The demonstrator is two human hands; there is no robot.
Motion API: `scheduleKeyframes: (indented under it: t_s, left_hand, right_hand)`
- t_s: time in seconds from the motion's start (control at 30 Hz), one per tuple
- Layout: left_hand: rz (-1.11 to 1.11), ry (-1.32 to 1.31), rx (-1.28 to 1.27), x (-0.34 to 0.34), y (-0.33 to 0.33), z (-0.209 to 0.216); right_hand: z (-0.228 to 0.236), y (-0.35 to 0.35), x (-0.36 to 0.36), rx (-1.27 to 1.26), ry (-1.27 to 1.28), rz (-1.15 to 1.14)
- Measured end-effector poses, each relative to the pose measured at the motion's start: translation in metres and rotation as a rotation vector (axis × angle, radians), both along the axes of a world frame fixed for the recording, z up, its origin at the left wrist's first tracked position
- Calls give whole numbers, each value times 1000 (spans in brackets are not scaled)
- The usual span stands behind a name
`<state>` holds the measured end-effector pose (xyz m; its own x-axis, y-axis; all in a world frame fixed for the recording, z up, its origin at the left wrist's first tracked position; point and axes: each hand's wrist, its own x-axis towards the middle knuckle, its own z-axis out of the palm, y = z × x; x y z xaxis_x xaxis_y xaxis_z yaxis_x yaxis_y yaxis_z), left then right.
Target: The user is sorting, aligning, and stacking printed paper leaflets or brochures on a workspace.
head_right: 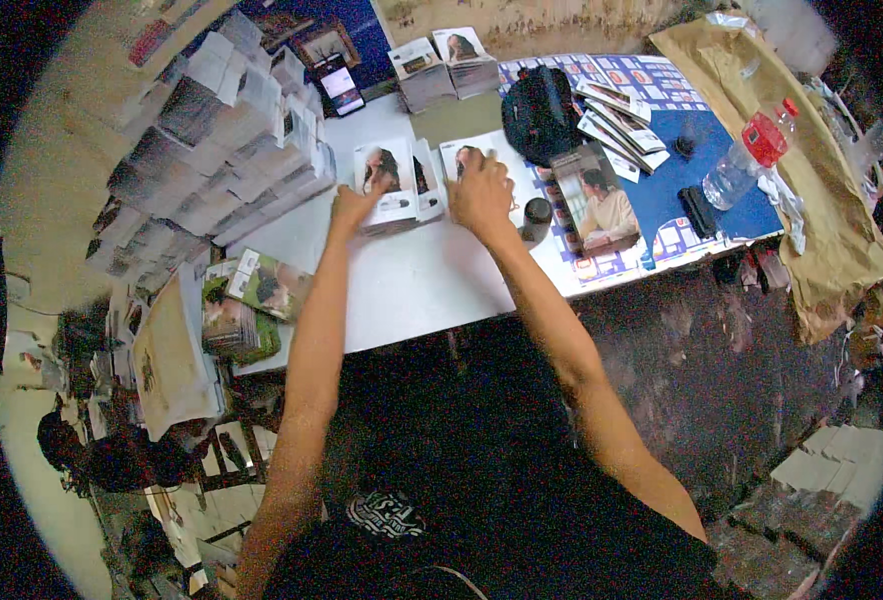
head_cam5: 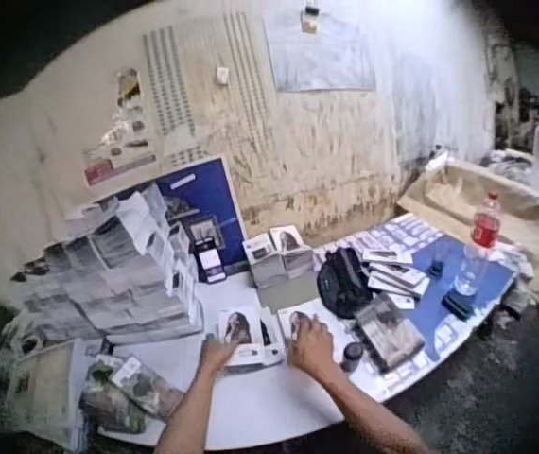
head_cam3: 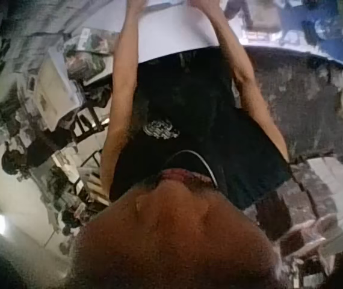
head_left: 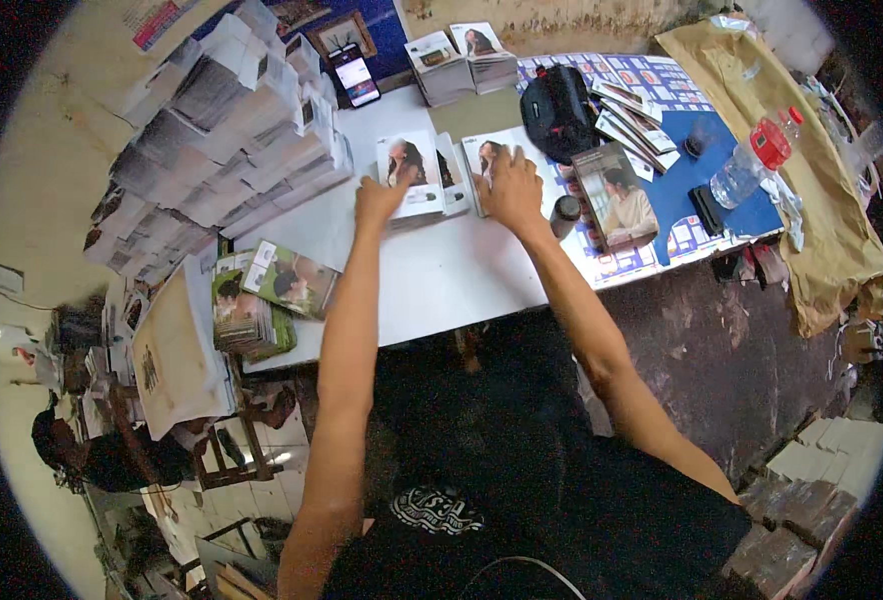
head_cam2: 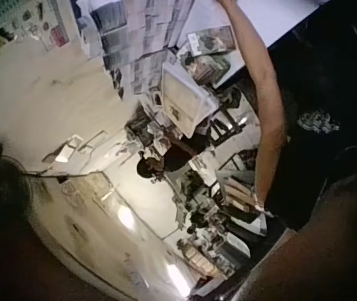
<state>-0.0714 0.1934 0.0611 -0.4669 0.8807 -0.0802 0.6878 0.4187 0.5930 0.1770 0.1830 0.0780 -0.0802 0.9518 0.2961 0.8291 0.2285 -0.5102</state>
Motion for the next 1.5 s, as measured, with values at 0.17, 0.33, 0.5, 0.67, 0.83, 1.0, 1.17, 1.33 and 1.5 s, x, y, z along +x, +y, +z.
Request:
scheduleKeyframes:
  t_s: [0.17,0.33,0.5,0.67,0.83,1.0,1.17,1.33,1.5]
  left_hand:
    - [18,36,-118,-5,4,-18]
    - [92,91,-21,11,-13,-1]
    - [127,169,110,12,-22,12]
    - [117,298,152,2,-27,15]
    - [98,378,858,23,-33,43]
    - [-297,-1269,360,35,-74,67]
    - [-63,-1197,613,34,-119,82]
    - [-102,-1095,675,9,-133,65]
    - [25,-1514,652,8,-151,44]
  right_hand:
    - [-13,30,-9,-255,-44,-304]
    - [-18,45,-8,-379,72,-268]
    - [-38,55,12,-180,291,-253]
    - [-8,38,8,55,257,-170]
    - [58,7,3,211,493,-50]
    - [84,-23,-11,-50,968,402]
    - [53,-9,-3,66,1362,61]
    - [72,-27,-13,-297,1468,547]
    - [51,-75,-86,119,344,513]
